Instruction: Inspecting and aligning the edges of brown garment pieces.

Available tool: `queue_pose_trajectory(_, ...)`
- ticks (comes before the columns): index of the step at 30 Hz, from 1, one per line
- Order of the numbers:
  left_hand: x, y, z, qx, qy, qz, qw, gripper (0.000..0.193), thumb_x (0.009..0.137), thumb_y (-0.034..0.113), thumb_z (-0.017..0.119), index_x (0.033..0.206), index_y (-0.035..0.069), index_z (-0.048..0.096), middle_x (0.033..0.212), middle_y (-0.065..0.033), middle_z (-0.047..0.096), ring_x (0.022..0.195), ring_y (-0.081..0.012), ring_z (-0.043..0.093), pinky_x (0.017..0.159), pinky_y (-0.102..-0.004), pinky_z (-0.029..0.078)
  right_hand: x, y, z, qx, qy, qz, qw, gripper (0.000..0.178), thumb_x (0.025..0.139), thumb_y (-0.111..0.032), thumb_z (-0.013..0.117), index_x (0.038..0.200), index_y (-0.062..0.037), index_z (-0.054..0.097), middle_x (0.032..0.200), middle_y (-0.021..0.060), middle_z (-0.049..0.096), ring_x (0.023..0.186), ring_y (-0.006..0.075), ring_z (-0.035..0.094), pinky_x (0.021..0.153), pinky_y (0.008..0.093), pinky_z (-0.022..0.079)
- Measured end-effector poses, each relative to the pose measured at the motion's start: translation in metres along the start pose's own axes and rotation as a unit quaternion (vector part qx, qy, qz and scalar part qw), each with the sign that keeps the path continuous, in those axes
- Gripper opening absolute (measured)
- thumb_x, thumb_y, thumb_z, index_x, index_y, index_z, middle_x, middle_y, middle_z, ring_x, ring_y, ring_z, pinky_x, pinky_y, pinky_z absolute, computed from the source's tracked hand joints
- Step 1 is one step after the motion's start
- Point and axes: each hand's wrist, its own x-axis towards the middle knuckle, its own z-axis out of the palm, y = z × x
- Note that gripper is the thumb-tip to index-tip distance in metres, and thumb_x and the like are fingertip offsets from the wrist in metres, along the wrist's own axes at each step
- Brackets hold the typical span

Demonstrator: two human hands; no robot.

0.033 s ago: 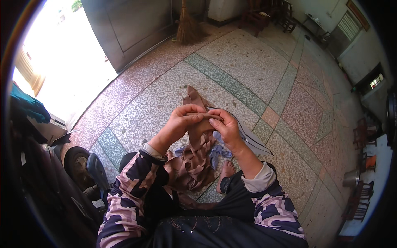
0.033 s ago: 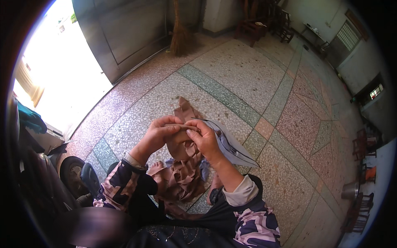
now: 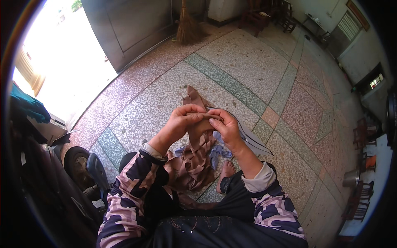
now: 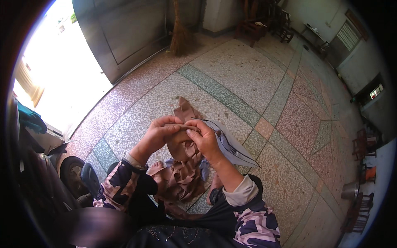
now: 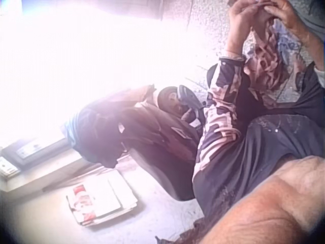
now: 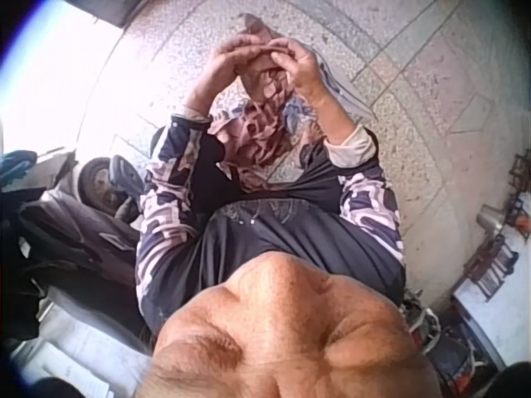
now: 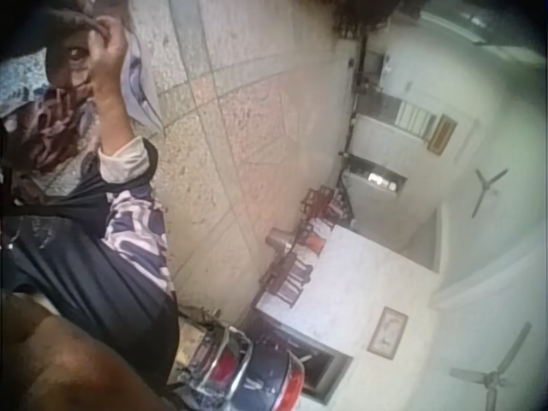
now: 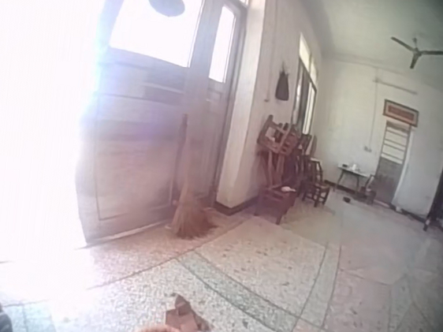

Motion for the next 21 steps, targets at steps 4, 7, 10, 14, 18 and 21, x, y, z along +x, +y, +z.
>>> queue_pose_trajectory(4,0.003,-0.002,0.003,-0.03,-0.006,-0.007,1.0,0.016,0.087,0.007,0.057,0.102,0.001,0.059,0.096,-0.0048,0.062,0.086,-0.0105,0.059,0.075,-0.0208,0.047,0.001,0.007,-0.007,-0.084,0.022,-0.046,0.995,0.019,0.086,-0.001,0.053,0.105,-0.0025,0.056,0.089,0.0015,0.06,0.077,0.005,0.056,0.066,0.0195,0.047)
queue_pose_trajectory(7,0.002,-0.004,0.002,-0.011,-0.01,-0.009,1.0,0.018,0.087,0.007,0.057,0.105,0.002,0.057,0.097,-0.0053,0.062,0.09,-0.0125,0.059,0.077,-0.0228,0.048,-0.001,0.001,-0.004,-0.128,0.015,-0.071,0.989,0.018,0.087,-0.003,0.052,0.105,-0.0029,0.057,0.089,0.0011,0.059,0.075,0.0049,0.055,0.064,0.0199,0.047)
queue_pose_trajectory(10,0.003,-0.006,0.001,0.102,0.004,0.064,0.993,0.018,0.087,0.009,0.058,0.105,0.002,0.057,0.097,-0.0051,0.062,0.091,-0.0112,0.058,0.077,-0.0221,0.047,0.0,-0.011,-0.005,-0.047,-0.006,0.031,0.998,0.017,0.088,-0.006,0.051,0.104,-0.003,0.056,0.089,0.0012,0.059,0.073,0.0052,0.054,0.063,0.0202,0.047)
queue_pose_trajectory(14,0.003,-0.004,0.006,0.184,0.023,0.07,0.98,0.022,0.087,0.009,0.059,0.108,0.003,0.055,0.099,-0.0056,0.061,0.091,-0.0109,0.058,0.076,-0.0223,0.048,0.001,0.0,-0.008,-0.038,0.007,0.024,0.999,0.017,0.089,-0.007,0.05,0.103,-0.0031,0.056,0.089,0.001,0.058,0.071,0.0053,0.053,0.063,0.0202,0.046)
queue_pose_trajectory(18,0.001,-0.003,0.003,-0.009,0.012,-0.026,1.0,0.025,0.088,0.009,0.057,0.111,0.002,0.053,0.101,-0.0058,0.06,0.09,-0.0113,0.058,0.075,-0.0227,0.048,0.0,0.0,-0.006,-0.046,0.009,0.003,0.999,0.017,0.088,-0.005,0.05,0.103,-0.0032,0.056,0.09,0.0016,0.059,0.076,0.0059,0.054,0.067,0.0204,0.046)
queue_pose_trajectory(21,0.005,-0.008,-0.004,-0.02,0.001,-0.016,1.0,0.025,0.088,0.009,0.057,0.111,0.002,0.053,0.101,-0.0056,0.061,0.089,-0.0115,0.059,0.074,-0.0224,0.048,0.001,0.003,-0.007,-0.096,0.012,-0.037,0.995,0.017,0.087,-0.004,0.05,0.103,-0.0034,0.057,0.093,0.0027,0.059,0.082,0.0078,0.055,0.073,0.0227,0.046)
